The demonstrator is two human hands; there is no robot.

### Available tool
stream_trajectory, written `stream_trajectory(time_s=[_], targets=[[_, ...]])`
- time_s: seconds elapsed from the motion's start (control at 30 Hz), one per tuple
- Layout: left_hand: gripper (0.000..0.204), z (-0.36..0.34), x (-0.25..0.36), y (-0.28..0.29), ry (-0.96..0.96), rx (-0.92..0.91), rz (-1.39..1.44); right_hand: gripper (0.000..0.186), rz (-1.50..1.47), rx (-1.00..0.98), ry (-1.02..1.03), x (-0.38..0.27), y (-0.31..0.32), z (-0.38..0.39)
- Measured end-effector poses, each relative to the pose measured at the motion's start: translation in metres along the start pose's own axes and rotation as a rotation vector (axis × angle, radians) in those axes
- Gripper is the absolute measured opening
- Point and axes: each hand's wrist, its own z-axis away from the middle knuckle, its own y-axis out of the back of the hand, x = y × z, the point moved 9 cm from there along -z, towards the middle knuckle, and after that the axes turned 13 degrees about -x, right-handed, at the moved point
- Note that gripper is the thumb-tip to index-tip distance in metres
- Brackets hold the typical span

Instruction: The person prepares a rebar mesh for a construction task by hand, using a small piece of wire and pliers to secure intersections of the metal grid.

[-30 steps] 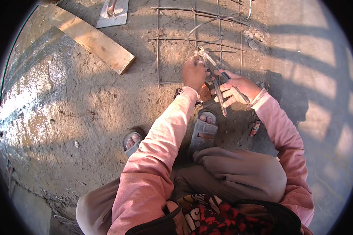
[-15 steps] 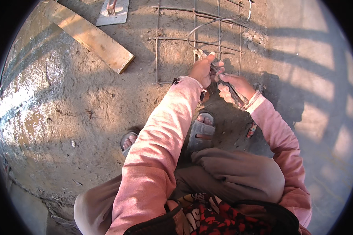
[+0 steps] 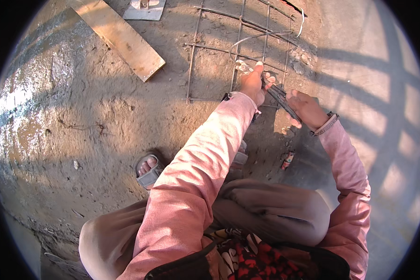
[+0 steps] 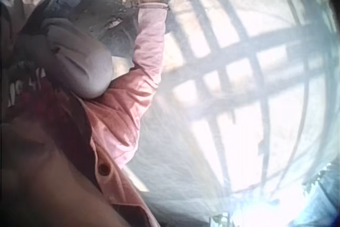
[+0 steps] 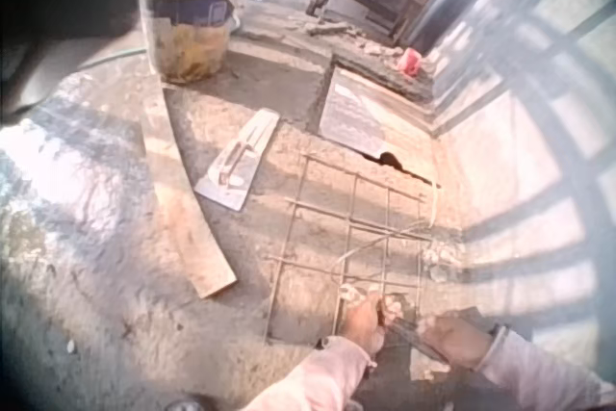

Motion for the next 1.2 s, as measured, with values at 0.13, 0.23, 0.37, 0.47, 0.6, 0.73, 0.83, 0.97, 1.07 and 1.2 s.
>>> stream_trajectory(time_s=[0.13, 0.23, 0.37, 0.47, 0.6, 0.73, 0.83, 0.97, 1.07, 1.2], targets=[[0.010, -0.008, -0.003, 0.021, -0.009, 0.010, 0.143, 0.033, -0.209, -0.098, -0.124, -0.002, -0.013, 0.000], [0.005, -0.001, 0.001, 0.013, -0.089, 0.176, 0.016, 0.036, 0.150, -0.049, -0.145, -0.018, -0.008, 0.010], [0.005, -0.011, 0.005, 0.018, -0.150, 0.207, 0.053, 0.040, 0.647, 0.000, 0.136, -0.028, 0.000, -0.005], [0.008, -0.013, 0.001, 0.017, -0.068, 0.259, 0.170, 0.040, 0.156, -0.121, -0.127, -0.004, 0.005, -0.016], [0.014, -0.001, -0.012, 0.014, 0.026, 0.176, 0.197, 0.047, -0.618, -0.268, -0.260, 0.041, -0.021, -0.012], [0.012, -0.017, -0.011, 0.013, -0.036, 0.165, 0.073, 0.047, -0.087, -0.166, -0.022, 0.038, 0.004, -0.015], [0.011, -0.026, -0.003, 0.025, -0.039, 0.213, 0.290, 0.041, 1.306, 0.208, 0.227, -0.088, -0.011, 0.014], [0.010, -0.031, -0.006, 0.008, -0.023, 0.254, 0.400, 0.038, 1.692, 0.257, 0.066, -0.094, -0.006, -0.002], [0.014, -0.021, -0.010, 0.015, -0.008, 0.205, 0.238, 0.039, 0.710, -0.158, -0.129, -0.029, 0.016, -0.031], [0.013, -0.003, -0.011, 0.009, 0.011, 0.137, 0.069, 0.044, -0.463, -0.201, -0.176, 0.061, -0.004, -0.026]])
